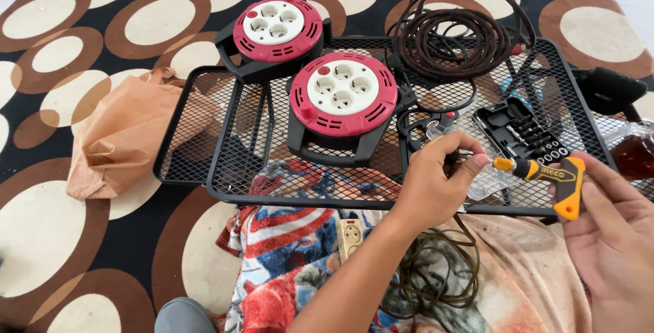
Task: The person sits on a bed and uses a screwdriver to work on an electrical plug and cord, repeatedly turning the screwdriver on the plug components while handling the wire. Two cable reel extension sockets and a screwdriver bit case rest on a tray nearby.
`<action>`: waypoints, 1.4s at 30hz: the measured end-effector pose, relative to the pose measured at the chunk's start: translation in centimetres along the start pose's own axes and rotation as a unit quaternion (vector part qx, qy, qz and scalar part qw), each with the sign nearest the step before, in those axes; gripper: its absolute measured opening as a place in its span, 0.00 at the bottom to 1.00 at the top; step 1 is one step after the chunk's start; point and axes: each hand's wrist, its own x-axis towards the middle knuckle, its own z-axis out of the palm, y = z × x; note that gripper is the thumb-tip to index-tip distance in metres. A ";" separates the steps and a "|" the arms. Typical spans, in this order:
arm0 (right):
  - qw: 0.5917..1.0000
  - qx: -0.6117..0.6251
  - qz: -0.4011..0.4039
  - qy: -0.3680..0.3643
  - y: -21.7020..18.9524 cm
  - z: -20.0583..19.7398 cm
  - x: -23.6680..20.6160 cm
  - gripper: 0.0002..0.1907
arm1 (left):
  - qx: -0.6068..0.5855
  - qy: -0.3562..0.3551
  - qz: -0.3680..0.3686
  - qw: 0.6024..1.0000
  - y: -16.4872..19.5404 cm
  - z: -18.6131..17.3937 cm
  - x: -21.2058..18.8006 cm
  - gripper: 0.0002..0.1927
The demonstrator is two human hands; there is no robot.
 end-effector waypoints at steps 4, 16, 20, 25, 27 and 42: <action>0.998 -0.035 -0.055 -0.025 0.4 0.3 -0.1 0.15 | -0.014 -0.018 -0.044 0.999 0.2 -0.4 -0.1 0.10; 0.988 0.027 -0.135 -0.076 1.9 -1.1 0.6 0.11 | -0.021 -0.071 -0.096 0.993 -0.3 -1.1 0.0 0.09; 0.995 0.021 -0.087 -0.046 1.0 -0.3 0.6 0.08 | 0.002 -0.019 -0.050 0.999 -0.4 -0.9 0.2 0.06; 0.998 0.010 0.049 0.026 0.2 0.5 0.4 0.16 | 0.070 0.044 0.002 0.997 -0.2 -1.0 0.1 0.06; 0.996 -0.041 0.076 0.025 0.2 0.4 0.6 0.18 | 0.068 0.052 0.019 0.996 -0.1 -1.0 0.0 0.06; 0.986 -0.063 0.156 0.006 2.5 -5.2 1.9 0.21 | 0.040 0.019 0.084 0.995 -0.1 -0.8 -1.0 0.04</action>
